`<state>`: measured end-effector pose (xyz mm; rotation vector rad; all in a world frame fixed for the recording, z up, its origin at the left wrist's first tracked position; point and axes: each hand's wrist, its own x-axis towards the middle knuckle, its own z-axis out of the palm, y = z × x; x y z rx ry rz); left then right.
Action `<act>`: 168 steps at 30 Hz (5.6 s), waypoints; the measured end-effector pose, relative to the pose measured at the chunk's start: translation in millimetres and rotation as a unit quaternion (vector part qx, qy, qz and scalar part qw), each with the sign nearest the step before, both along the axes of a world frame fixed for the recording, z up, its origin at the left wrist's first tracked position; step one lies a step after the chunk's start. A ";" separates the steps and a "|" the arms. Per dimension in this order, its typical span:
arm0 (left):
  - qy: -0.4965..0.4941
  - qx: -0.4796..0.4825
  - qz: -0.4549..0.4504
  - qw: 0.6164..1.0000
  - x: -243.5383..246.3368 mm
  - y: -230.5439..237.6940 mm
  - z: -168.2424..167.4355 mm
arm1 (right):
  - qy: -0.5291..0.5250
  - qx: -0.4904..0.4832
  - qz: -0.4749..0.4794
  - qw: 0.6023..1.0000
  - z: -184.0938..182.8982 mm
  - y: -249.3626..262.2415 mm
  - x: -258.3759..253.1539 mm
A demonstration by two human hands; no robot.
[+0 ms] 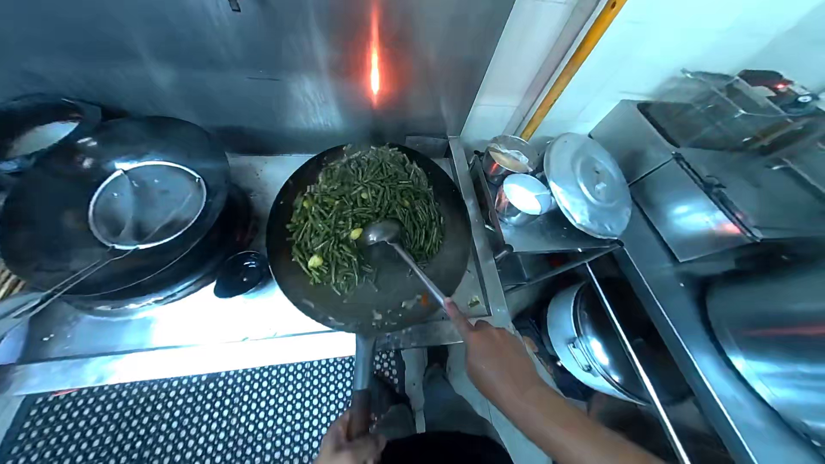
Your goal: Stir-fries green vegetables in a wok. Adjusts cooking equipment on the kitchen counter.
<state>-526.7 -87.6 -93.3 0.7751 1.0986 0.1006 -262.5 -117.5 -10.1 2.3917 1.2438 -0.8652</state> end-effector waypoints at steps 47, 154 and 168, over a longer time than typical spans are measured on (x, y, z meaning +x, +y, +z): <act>-0.005 -0.071 0.108 0.992 120.2 46.9 11.8 | 0.416 0.118 -0.329 0.840 -0.7 53.0 143.5; -0.020 -0.060 0.093 0.994 77.8 66.5 33.0 | 0.068 0.133 -0.020 0.989 28.4 80.5 148.6; 0.001 -0.037 0.131 0.991 86.8 59.6 49.0 | 0.401 0.082 -0.089 0.908 -8.2 130.4 191.4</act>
